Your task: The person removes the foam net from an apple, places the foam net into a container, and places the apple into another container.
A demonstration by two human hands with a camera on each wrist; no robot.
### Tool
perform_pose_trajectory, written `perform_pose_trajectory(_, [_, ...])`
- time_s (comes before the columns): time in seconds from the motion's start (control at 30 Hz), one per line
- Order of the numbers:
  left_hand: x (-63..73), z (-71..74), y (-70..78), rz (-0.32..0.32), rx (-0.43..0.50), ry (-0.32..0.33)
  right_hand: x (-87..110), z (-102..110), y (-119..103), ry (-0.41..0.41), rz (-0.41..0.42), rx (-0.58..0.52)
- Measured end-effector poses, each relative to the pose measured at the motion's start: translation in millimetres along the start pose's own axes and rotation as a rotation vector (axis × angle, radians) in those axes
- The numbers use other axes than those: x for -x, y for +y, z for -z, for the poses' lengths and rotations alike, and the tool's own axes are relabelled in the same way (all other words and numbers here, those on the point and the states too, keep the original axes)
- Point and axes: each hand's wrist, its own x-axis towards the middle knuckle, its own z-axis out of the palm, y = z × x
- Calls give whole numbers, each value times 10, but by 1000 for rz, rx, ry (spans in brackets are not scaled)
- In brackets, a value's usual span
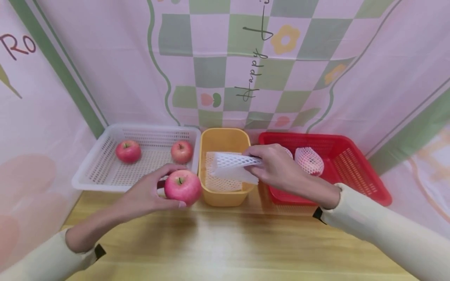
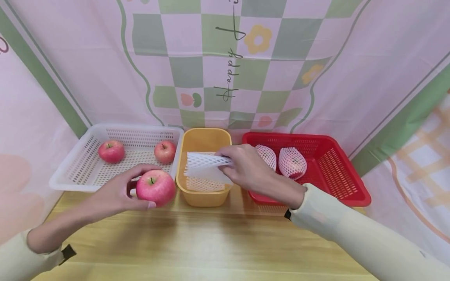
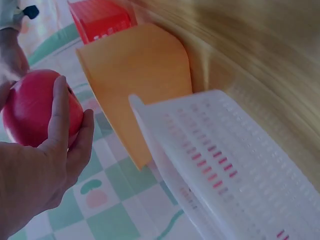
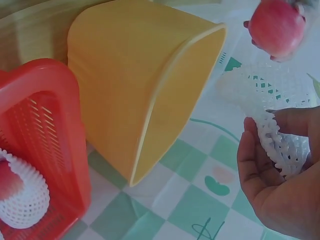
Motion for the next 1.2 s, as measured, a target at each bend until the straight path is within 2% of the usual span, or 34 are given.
perform_pose_trajectory(0.23, [-71, 204, 4, 98, 60, 42, -65, -72, 42, -41, -1, -5])
perform_pose_trajectory(0.57, [-242, 445, -19, 195, 36, 57, -102, -225, 140, -120, 7, -36])
perform_pose_trajectory(0.63, [-291, 490, -34, 211, 74, 57, -108, -242, 144, -130, 15, -42])
perform_pose_trajectory(0.8, [-427, 576, -90, 236, 272, 54, -122, -292, 151, -148, 57, -37])
perform_pose_trajectory(0.87, [-481, 605, -116, 243, 318, 55, -130, -318, 165, -161, 72, -28])
perform_pose_trajectory(1.07, [-625, 676, -170, 240, 383, 72, -140, -351, 202, -232, 63, 13])
perform_pose_trajectory(1.2, [-688, 732, -198, 264, 376, 74, -138, -320, 188, -247, 60, 75])
